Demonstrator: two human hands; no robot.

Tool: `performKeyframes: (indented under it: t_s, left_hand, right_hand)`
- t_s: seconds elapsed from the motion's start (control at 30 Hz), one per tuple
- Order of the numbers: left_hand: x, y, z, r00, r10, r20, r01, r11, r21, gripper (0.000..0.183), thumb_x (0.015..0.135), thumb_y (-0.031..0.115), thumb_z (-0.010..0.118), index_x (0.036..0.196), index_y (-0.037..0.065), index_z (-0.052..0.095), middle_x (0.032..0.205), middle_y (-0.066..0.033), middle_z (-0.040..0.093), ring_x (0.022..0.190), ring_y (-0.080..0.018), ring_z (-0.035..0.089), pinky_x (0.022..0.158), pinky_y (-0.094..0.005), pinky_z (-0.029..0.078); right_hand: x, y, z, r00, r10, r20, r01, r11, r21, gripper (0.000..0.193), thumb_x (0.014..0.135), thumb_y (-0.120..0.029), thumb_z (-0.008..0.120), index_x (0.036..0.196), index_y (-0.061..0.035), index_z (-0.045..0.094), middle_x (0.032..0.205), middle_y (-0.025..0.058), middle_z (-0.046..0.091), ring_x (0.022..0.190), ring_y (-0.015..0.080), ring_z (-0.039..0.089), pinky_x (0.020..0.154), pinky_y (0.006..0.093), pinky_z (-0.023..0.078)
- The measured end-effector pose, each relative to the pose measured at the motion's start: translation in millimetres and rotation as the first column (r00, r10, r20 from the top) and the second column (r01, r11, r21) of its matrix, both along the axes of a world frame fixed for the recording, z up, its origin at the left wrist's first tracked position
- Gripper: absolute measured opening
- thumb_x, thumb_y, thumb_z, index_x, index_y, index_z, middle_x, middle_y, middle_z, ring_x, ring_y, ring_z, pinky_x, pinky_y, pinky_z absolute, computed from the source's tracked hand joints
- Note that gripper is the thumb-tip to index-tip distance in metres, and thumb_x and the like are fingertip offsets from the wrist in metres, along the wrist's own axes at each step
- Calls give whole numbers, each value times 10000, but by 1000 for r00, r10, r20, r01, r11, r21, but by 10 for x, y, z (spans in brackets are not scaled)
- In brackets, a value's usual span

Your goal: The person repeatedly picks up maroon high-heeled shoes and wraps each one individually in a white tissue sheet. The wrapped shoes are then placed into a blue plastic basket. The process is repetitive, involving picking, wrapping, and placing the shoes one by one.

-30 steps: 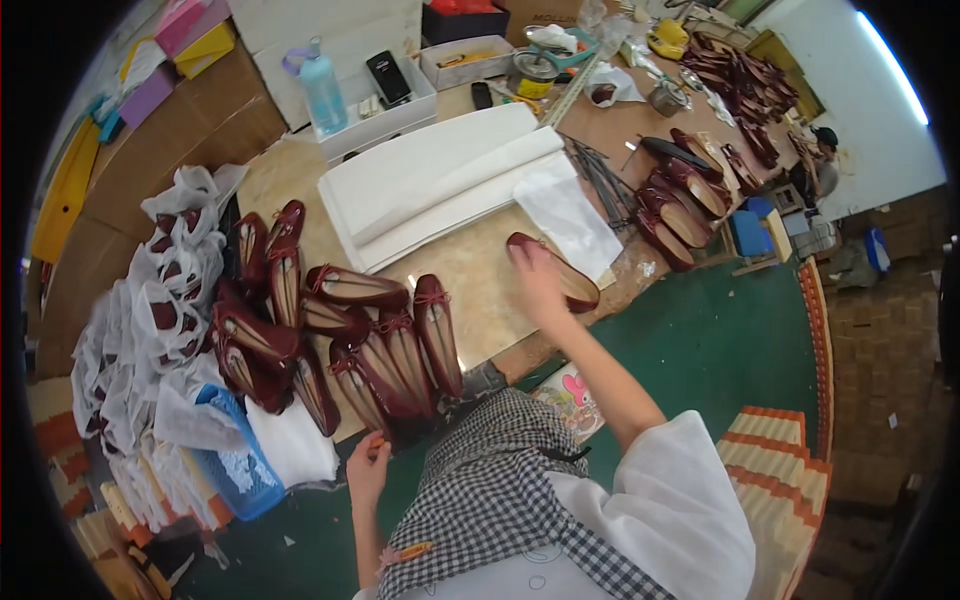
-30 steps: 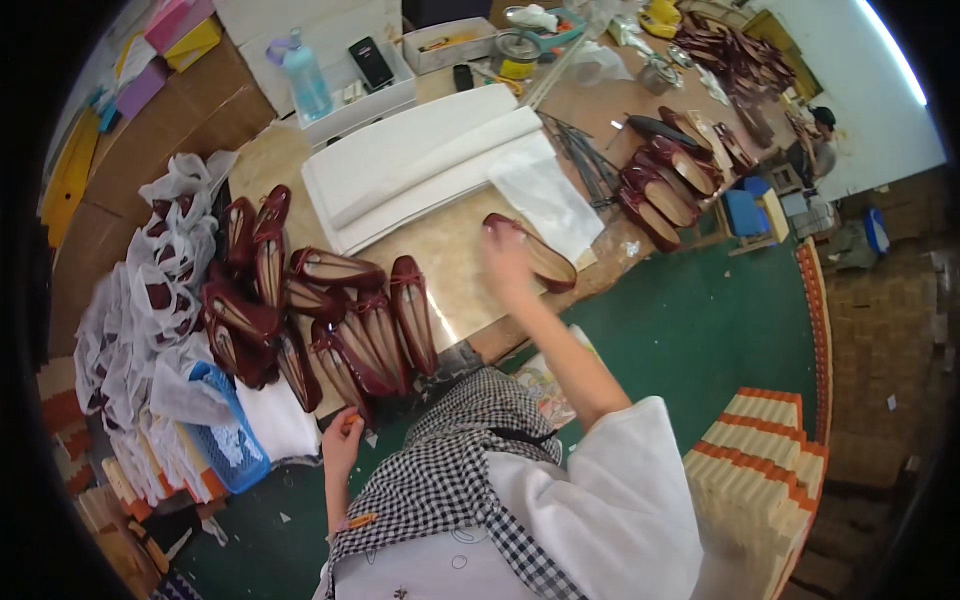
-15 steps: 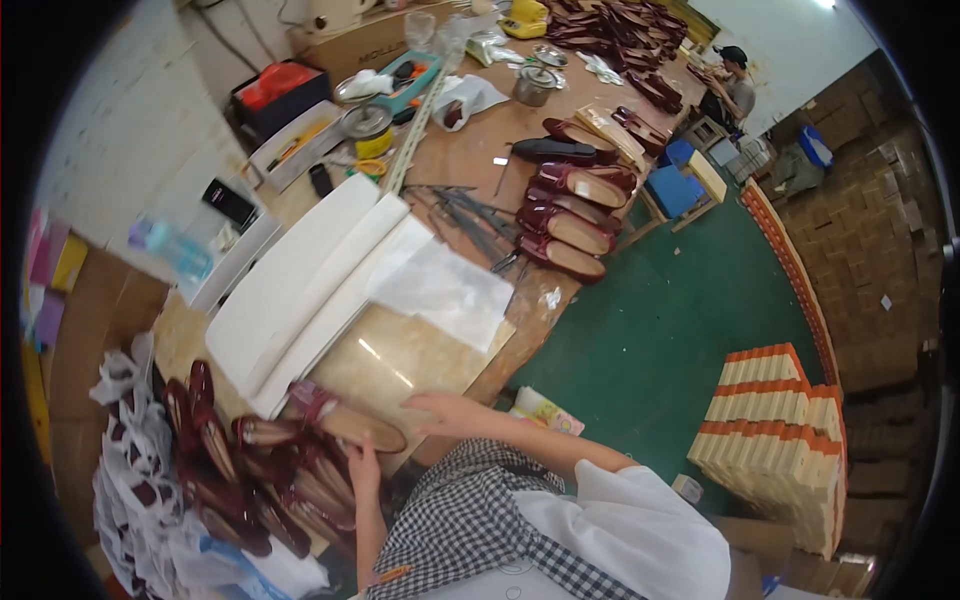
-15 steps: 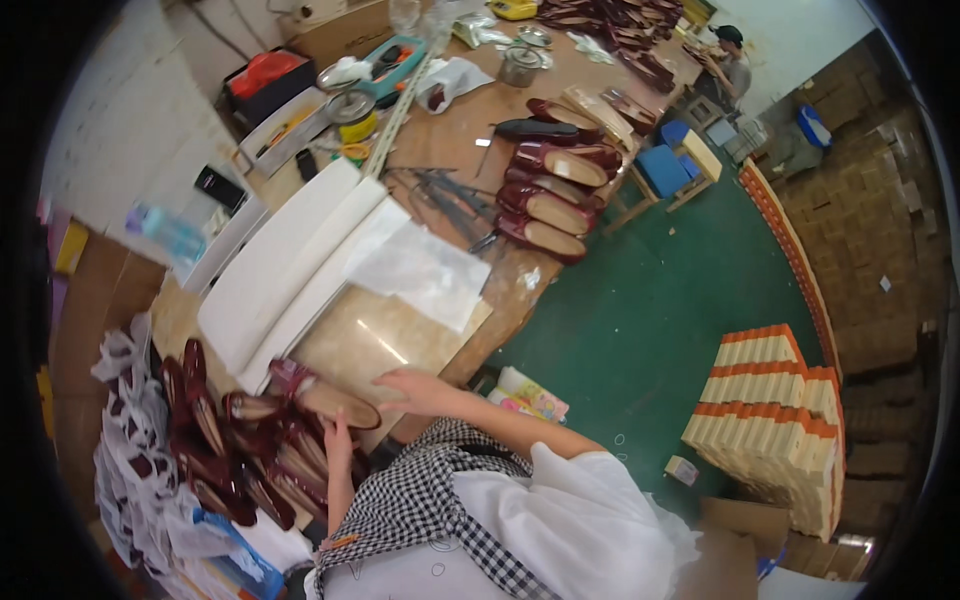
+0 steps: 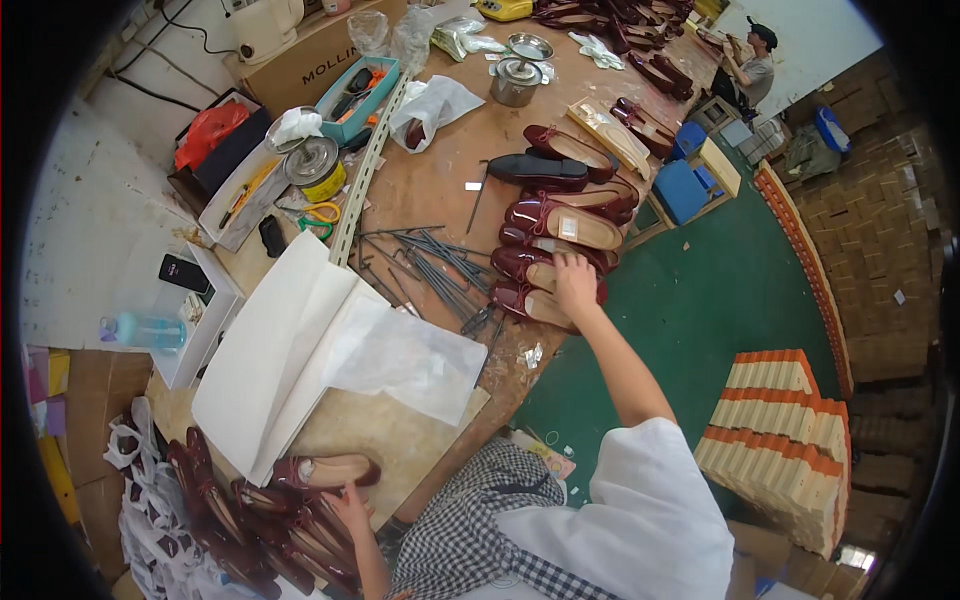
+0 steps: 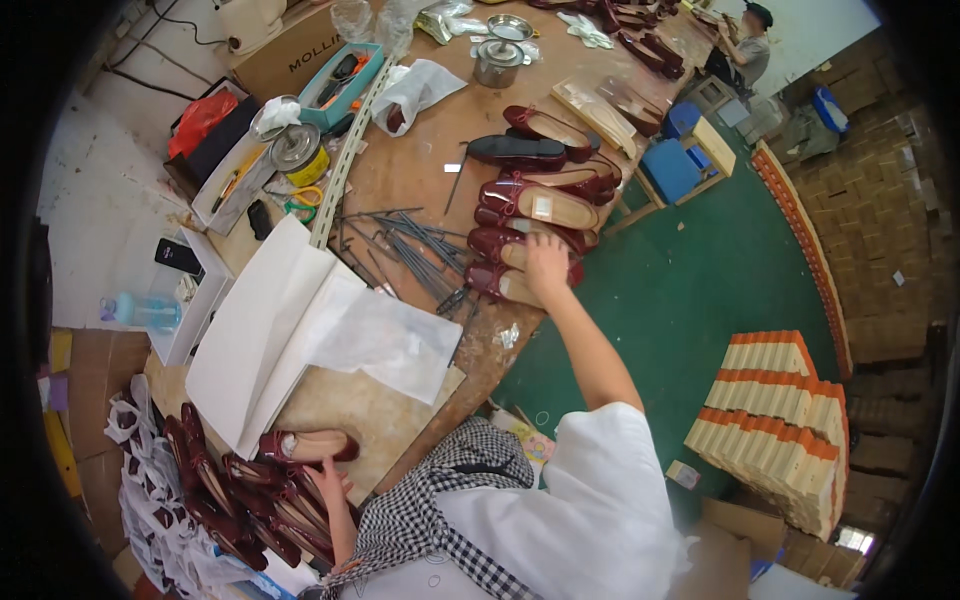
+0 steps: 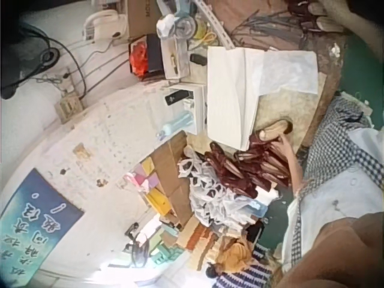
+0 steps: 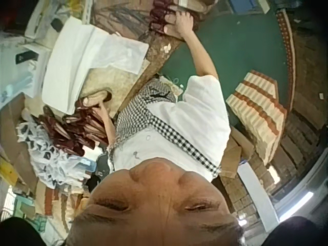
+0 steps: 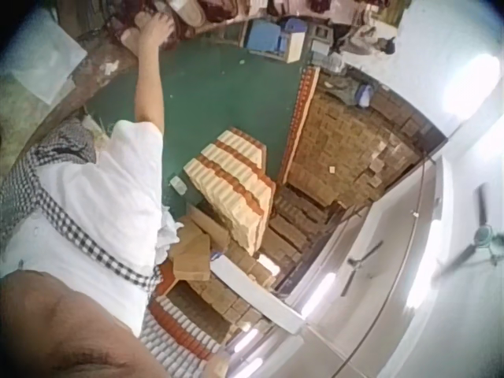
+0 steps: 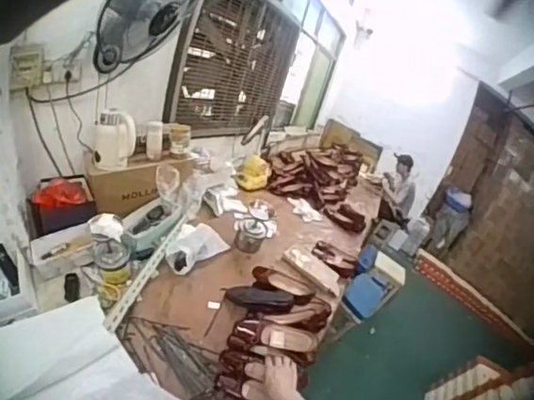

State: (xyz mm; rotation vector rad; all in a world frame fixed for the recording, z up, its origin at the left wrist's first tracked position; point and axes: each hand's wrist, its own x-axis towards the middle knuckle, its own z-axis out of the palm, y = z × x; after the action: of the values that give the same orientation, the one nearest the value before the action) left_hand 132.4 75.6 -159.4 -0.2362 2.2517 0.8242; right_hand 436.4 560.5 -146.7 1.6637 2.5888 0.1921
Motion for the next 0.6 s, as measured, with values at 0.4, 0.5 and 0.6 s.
performKeyframes:
  t_s: [0.4,0.5,0.6]
  left_hand:
    - [253,-334,-273,939,-32,-342,111,971,214,766,765,-11,527,1435,-16,157,1470,-210,219,1359,-296,233,1119,-356,171]
    - [322,-390,-242,930,-221,-293,263,959,110,710,783,78,531,1421,16,227,1347,-213,410,1177,-304,465,970,-358,385]
    - [369,-226,-96,897,-402,-183,417,908,47,641,851,242,584,1392,34,311,1225,-207,530,970,-271,618,826,-332,486]
  right_hand:
    - [-1646,-2479,-634,531,690,-492,-847,433,-308,684,668,-219,710,1292,-115,451,1356,113,438,1276,313,380,1011,565,293]
    - [-1843,-2500,-683,510,619,-597,-859,330,-391,668,679,-196,691,1293,-102,447,1352,113,443,1281,313,374,1016,565,285]
    - [-1933,-2366,-673,576,576,-580,-813,328,-481,612,706,-169,665,1273,-66,458,1294,125,497,1244,329,412,999,471,356]
